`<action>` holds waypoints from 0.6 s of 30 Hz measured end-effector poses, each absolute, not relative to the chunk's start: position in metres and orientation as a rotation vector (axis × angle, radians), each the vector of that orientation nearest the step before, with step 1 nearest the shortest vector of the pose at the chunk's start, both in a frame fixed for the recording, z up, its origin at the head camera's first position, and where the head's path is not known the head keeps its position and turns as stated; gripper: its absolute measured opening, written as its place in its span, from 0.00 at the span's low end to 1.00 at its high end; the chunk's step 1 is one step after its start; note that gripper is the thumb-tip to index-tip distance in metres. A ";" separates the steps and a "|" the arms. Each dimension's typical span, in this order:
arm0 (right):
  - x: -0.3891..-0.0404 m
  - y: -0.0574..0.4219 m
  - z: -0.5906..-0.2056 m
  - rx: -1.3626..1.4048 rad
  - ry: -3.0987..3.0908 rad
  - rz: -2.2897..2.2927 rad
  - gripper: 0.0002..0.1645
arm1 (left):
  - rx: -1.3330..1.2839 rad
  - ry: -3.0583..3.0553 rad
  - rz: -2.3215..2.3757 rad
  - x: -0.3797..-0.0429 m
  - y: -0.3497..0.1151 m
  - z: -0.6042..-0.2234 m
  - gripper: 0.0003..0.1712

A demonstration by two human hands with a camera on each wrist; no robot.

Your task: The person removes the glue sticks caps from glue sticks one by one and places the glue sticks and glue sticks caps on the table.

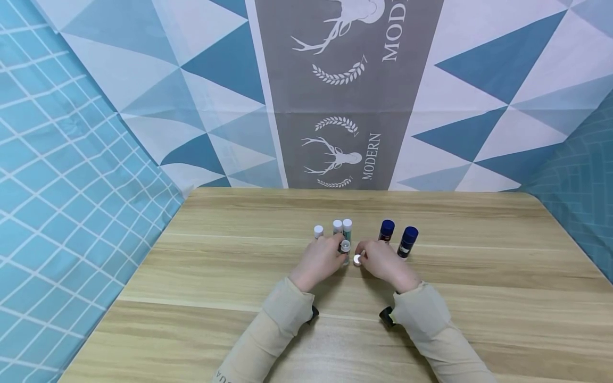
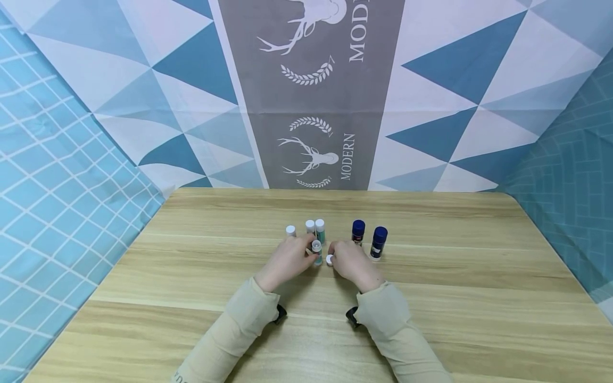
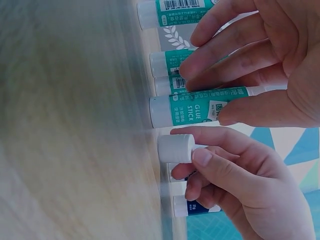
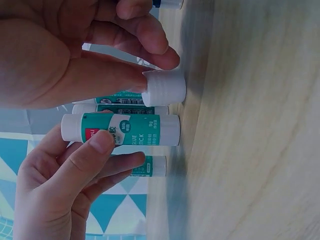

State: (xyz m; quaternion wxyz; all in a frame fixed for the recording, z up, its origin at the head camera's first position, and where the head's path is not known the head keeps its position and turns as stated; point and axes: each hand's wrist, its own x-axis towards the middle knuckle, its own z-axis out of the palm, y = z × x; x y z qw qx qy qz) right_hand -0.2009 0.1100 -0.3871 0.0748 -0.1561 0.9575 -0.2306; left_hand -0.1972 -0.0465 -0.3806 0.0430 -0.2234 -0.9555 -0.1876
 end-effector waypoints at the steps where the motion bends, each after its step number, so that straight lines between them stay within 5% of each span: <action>1: -0.201 0.110 -0.388 -0.471 2.873 -0.687 0.06 | -0.683 -2.922 -0.572 -0.197 -0.047 -0.381 0.07; 18: -0.202 0.111 -0.388 -0.439 2.867 -0.686 0.09 | -0.677 -2.933 -0.575 -0.197 -0.046 -0.380 0.07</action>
